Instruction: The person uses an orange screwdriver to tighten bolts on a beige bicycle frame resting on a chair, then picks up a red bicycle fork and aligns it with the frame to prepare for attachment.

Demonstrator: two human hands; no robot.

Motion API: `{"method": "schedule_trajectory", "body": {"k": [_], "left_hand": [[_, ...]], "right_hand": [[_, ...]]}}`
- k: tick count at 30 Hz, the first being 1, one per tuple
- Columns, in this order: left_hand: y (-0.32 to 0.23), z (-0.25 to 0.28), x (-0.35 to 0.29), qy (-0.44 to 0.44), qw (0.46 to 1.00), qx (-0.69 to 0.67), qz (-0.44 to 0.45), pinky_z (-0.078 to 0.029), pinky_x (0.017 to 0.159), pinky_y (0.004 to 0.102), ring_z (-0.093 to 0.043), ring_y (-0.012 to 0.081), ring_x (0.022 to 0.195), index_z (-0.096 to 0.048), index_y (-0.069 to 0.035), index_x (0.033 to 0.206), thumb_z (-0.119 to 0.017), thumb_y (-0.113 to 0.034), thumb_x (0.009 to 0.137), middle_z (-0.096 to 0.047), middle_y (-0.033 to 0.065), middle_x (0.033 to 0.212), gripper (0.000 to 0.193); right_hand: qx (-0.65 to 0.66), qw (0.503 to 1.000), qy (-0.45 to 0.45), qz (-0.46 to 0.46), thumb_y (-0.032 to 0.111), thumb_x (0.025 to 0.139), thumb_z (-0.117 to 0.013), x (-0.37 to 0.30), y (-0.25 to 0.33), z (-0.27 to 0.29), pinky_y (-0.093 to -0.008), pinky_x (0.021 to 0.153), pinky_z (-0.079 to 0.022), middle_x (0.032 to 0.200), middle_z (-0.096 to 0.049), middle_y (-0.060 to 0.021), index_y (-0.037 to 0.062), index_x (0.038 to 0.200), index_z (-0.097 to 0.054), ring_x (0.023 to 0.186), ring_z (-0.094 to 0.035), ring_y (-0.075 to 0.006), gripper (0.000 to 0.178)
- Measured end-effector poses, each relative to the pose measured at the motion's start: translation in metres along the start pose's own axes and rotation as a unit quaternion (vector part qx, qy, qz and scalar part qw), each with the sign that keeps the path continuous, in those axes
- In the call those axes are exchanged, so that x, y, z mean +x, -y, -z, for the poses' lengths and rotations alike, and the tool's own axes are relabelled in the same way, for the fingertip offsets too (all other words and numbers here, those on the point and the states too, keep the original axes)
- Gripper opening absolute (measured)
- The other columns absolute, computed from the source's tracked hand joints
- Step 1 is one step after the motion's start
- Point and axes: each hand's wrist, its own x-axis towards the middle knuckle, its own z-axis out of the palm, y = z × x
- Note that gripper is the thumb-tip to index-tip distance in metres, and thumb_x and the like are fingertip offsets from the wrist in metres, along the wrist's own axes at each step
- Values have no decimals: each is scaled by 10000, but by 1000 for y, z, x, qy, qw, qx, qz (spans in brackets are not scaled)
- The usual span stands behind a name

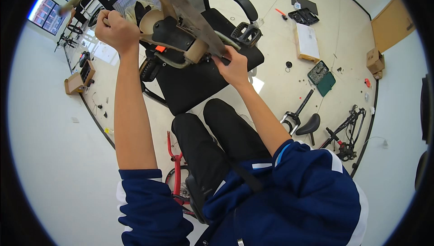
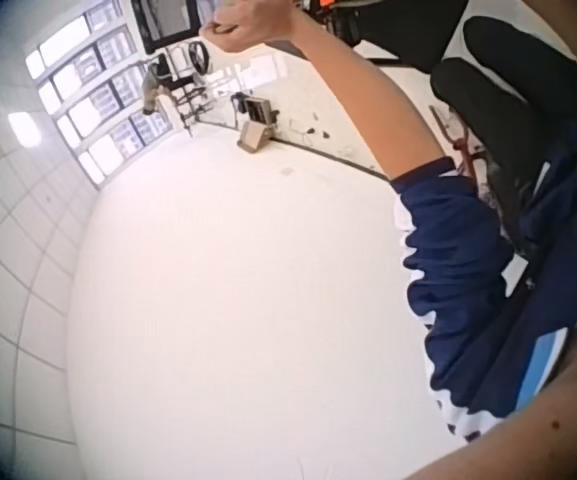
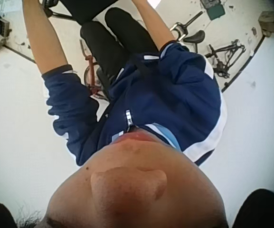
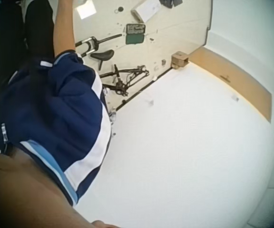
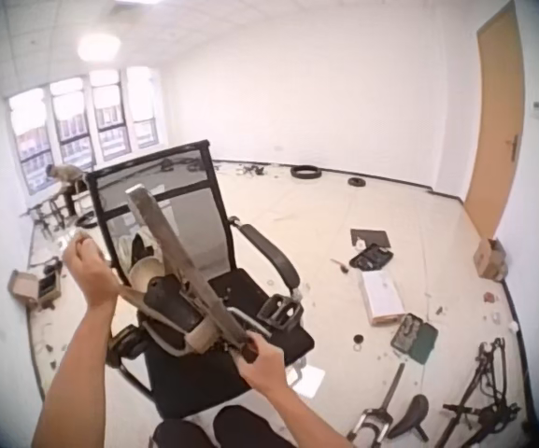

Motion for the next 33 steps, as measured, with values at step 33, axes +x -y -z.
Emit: {"method": "schedule_trajectory", "body": {"k": [33], "left_hand": [[-88,167,-161,282,953,49,-100,-464,876,479,-583,406,1035,-415,-11,815,-512,-281,767,-630,300,1041,291]], "right_hand": [[558,510,51,-653,516,1032,-357,-141,-33,-47,-435,996,-470,1231,-620,-59,134,1203,-601,1110,-586,-225,484]]}}
